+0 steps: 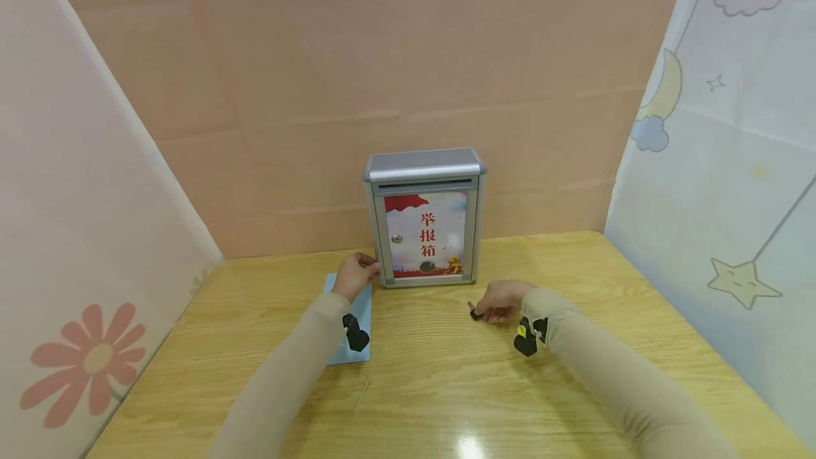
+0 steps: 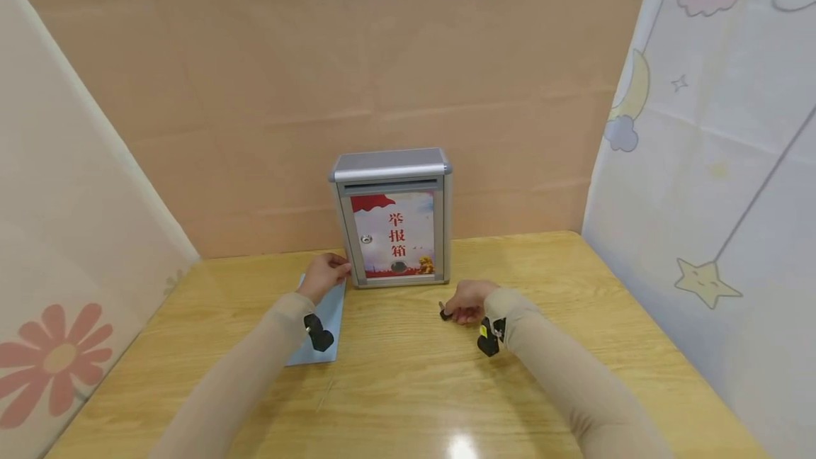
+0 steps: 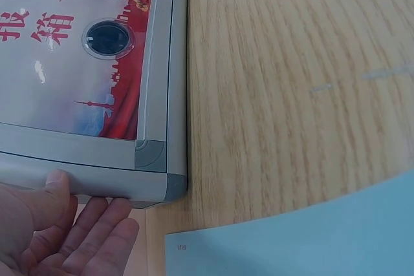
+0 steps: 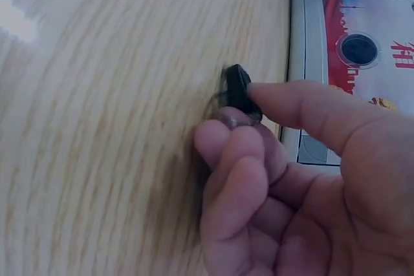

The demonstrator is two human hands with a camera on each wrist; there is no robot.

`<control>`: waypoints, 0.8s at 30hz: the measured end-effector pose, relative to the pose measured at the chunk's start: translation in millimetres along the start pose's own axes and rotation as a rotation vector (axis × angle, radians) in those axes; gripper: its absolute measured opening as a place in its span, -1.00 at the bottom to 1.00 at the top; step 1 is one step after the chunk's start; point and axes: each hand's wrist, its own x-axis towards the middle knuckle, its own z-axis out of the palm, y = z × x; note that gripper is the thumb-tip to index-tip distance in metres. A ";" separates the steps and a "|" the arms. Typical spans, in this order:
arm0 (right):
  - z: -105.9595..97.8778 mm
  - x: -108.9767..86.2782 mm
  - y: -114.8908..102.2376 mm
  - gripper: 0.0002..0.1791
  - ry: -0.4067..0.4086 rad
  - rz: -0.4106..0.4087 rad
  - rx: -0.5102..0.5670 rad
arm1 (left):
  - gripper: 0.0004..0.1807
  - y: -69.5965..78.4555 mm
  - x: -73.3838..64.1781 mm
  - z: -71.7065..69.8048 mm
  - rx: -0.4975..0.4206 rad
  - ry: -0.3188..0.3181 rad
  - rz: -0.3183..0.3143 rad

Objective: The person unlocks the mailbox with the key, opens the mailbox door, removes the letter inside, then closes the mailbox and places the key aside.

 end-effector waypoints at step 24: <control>-38.0 -22.4 3.6 -0.64 0.183 -0.139 -0.111 | -0.70 15.1 -4.4 -38.3 -0.108 -0.023 0.058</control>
